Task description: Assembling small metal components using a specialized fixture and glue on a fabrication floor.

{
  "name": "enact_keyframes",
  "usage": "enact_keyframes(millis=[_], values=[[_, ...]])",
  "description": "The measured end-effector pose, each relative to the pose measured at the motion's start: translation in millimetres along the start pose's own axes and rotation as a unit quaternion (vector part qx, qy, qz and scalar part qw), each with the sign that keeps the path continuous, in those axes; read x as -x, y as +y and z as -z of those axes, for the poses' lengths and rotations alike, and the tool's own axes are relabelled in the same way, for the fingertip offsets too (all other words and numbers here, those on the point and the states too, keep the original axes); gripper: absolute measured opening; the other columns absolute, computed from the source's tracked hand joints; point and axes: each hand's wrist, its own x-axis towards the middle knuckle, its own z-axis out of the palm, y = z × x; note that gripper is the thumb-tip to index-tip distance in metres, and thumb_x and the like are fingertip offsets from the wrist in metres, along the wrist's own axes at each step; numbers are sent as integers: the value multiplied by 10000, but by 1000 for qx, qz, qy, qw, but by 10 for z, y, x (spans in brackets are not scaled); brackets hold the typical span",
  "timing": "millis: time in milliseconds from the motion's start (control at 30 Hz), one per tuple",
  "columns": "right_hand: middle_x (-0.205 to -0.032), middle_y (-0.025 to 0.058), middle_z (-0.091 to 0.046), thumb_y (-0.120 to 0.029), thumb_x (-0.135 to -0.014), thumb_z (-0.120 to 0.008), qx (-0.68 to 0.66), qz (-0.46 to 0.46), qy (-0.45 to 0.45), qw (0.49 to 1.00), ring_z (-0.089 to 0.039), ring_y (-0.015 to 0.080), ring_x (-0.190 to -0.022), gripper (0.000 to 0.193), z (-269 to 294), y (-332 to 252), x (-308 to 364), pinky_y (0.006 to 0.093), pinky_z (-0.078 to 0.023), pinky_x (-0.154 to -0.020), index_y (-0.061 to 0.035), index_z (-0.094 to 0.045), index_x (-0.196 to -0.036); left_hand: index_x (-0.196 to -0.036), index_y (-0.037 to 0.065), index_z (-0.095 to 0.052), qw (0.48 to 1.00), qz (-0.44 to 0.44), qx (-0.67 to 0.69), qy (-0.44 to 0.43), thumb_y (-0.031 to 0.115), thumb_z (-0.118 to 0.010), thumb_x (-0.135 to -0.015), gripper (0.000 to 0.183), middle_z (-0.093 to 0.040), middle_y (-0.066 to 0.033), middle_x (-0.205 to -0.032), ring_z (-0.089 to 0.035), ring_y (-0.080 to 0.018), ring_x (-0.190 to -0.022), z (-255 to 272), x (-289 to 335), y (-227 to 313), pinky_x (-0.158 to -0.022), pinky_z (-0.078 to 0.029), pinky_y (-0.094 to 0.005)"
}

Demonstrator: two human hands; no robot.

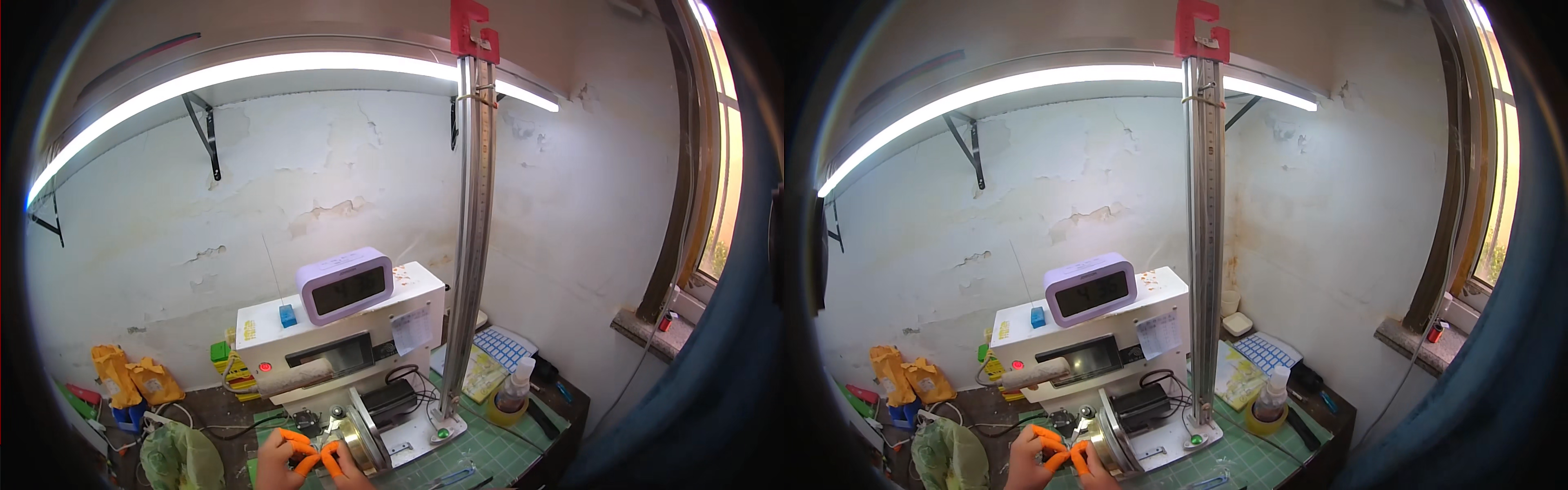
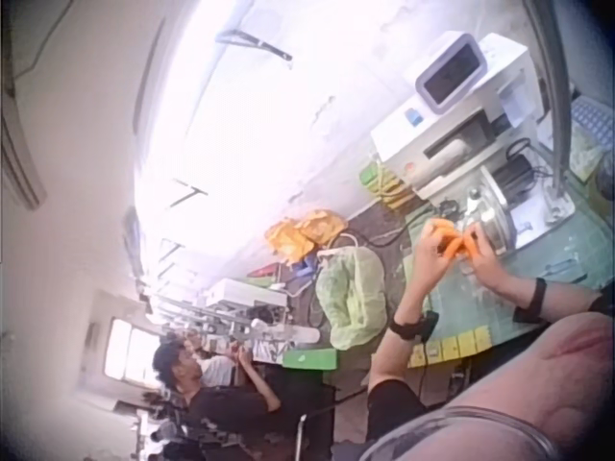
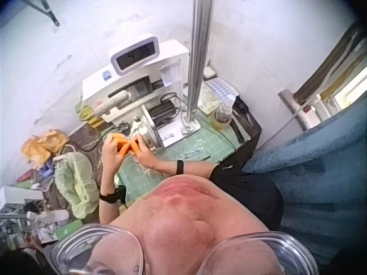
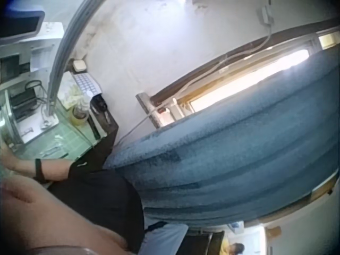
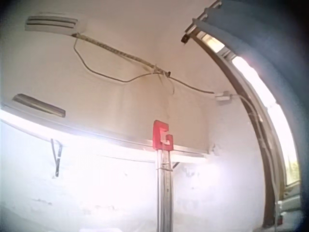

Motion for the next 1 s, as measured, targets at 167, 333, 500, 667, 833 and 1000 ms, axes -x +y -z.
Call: enact_keyframes(millis=[167,333,500,667,833,1000], values=[[-974,65,-428,-18,-980,-541,19,55,17,998,-439,175,-889,171,-43,-27,24,309,-423,-822,-91,-427,-1085,-988,37,-682,983,-135,-118,42,29,-753,-807,195,-648,-124,-1052,-632,-334,-934,-6,85,87,-778,-506,-373],[-969,67,-433,-23,-974,-552,18,7,-21,1000,-445,181,-894,176,28,62,217,326,-430,-831,-86,-428,-1082,-985,48,-687,971,-187,-147,37,29,-742,-824,171,-665,-120,-1113,-628,-326,-964,-46,265,40,-841,-488,-429],[-1012,-7,-467,-258,-1102,-483,-39,-141,-77,986,-487,86,-915,187,144,-190,485,256,-450,-888,-92,-453,-1183,-862,81,-702,967,-192,-159,54,5,-821,-722,199,-722,-64,-880,-706,-269,-813,-264,427,-92,-908,-553,-460],[-1000,-6,-501,-340,-1112,-428,-203,-303,-132,922,-520,76,-801,263,295,-816,526,301,-529,-817,-90,-469,-1185,-904,-14,-679,995,-63,43,64,-52,-688,-843,72,-735,-113,-882,-720,-215,-892,-285,212,-185,-1148,-382,-588],[-895,75,-606,-178,-1010,-640,8,-130,-450,884,-607,191,-767,158,1012,-1845,543,296,-493,-699,-30,-593,-979,-944,-30,-645,984,-76,154,50,-41,-666,-884,65,-729,-141,-913,-718,-275,-896,-260,208,-423,-1113,-354,-698],[-1132,87,-664,-100,-883,-763,209,104,123,965,-651,165,-977,386,2012,-2351,716,294,-524,-809,1,-613,-1224,-944,-18,-645,984,-74,155,42,-42,-694,-849,110,-711,-167,-968,-695,-313,-935,-158,322,-469,-1090,-368,-714]])
